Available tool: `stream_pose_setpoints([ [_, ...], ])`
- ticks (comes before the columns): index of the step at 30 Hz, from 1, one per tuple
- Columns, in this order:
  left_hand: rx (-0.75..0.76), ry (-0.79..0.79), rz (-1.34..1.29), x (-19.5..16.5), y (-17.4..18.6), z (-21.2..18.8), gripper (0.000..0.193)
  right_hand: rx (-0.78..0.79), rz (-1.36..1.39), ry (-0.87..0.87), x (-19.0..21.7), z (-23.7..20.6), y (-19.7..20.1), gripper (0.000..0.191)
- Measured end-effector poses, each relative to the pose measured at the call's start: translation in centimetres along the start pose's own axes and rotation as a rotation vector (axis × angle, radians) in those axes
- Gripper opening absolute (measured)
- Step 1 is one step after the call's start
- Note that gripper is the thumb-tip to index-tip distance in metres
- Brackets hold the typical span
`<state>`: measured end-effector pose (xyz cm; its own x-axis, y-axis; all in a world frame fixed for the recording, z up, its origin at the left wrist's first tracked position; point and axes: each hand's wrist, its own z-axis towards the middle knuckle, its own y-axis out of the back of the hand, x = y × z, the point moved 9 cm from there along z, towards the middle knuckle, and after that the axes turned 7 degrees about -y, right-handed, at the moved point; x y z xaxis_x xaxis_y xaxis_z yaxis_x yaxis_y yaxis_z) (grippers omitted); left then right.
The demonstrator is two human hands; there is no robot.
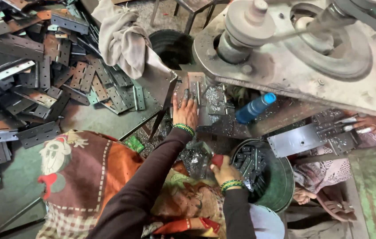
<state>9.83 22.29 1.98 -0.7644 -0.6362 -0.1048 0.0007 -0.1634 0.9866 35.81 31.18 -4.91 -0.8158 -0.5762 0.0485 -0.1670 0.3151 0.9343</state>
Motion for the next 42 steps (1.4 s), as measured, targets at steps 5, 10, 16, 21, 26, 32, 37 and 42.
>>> stream_pose_setpoints([
  [5,-0.076,0.033,-0.073,0.3,0.3,0.0,0.047,-0.089,-0.072,-0.010,0.5,-0.6,1.4,0.055],
  [10,-0.202,0.019,-0.057,0.4,1.4,-0.2,0.054,-0.214,0.074,0.043,-0.1,-0.5,-5.0,0.079],
  [16,-0.191,0.036,-0.127,0.3,1.1,-0.2,0.058,0.057,0.090,0.004,-1.3,0.8,-5.8,0.078],
  [21,-0.090,0.072,-0.079,1.0,-1.8,2.0,0.052,-0.089,-0.062,0.003,0.2,-0.6,2.1,0.061],
  [26,-0.225,0.089,0.008,1.3,-2.4,4.5,0.058,-0.054,-0.020,-0.049,0.8,-1.1,-1.4,0.064],
  [32,-0.147,0.009,-0.076,-0.3,-2.8,2.4,0.048,0.026,0.148,-0.025,-0.7,-0.2,-6.5,0.067],
  [37,-0.223,-0.080,-0.065,0.1,-1.7,0.1,0.038,0.086,0.052,-0.010,-0.5,-0.3,-3.2,0.072],
  [42,-0.333,0.020,-0.185,1.2,0.3,2.4,0.058,-0.139,0.106,0.015,-0.6,-1.9,-1.3,0.067],
])
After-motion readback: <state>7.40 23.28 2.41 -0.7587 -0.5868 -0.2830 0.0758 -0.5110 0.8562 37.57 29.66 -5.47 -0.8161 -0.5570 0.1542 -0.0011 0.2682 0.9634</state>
